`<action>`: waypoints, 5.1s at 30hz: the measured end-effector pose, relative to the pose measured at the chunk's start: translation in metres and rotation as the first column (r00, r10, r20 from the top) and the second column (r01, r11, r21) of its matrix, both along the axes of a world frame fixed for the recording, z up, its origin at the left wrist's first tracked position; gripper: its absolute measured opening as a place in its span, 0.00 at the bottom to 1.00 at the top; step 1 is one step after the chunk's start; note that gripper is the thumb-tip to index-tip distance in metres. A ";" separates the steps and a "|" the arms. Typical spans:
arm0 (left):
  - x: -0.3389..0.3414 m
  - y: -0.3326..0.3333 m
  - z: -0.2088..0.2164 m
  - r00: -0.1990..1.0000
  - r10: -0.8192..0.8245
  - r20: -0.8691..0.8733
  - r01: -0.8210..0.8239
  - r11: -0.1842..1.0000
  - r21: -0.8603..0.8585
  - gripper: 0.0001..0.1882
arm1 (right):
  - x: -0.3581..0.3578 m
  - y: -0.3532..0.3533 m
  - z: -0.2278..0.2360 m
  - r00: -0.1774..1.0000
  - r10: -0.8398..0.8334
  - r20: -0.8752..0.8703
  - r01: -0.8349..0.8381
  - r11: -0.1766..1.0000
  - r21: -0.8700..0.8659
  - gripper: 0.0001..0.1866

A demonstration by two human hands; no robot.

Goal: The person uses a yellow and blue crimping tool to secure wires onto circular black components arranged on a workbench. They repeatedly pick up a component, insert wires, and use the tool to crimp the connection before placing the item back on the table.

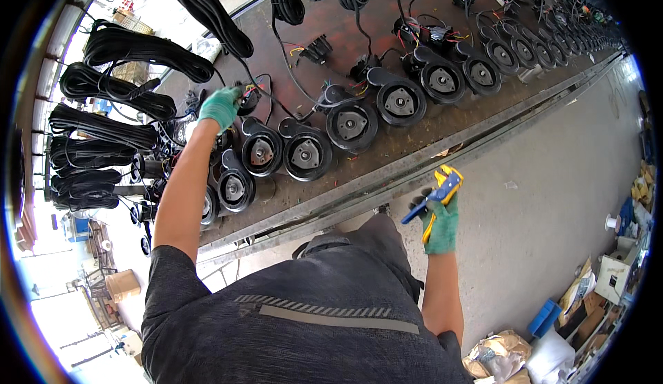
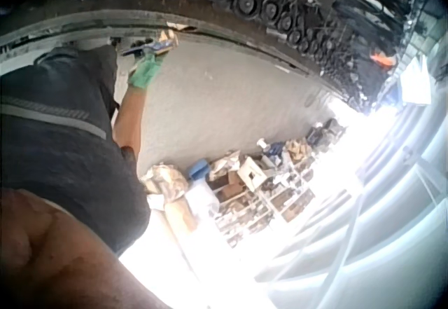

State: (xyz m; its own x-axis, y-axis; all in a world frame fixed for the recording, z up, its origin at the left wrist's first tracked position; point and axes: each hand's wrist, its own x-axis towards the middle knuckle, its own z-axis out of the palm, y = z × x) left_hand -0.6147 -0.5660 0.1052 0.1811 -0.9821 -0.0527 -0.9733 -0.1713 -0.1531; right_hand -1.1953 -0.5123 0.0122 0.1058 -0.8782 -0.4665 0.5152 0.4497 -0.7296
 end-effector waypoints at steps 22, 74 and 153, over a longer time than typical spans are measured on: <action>-0.124 -0.145 -0.128 0.780 0.241 -0.578 0.135 0.837 0.531 0.33 | -0.089 0.018 -0.045 0.976 -0.200 -0.088 0.216 0.947 0.237 0.33; -0.187 0.041 0.034 0.804 -0.468 -0.365 0.458 0.881 -0.121 0.13 | 0.110 0.011 0.070 0.828 0.547 0.120 -0.530 0.835 -0.149 0.37; -0.116 -0.108 -0.010 0.800 -0.043 -0.598 -0.192 0.927 -0.323 0.14 | -0.091 -0.028 0.006 0.995 -0.076 0.058 0.068 0.991 0.115 0.23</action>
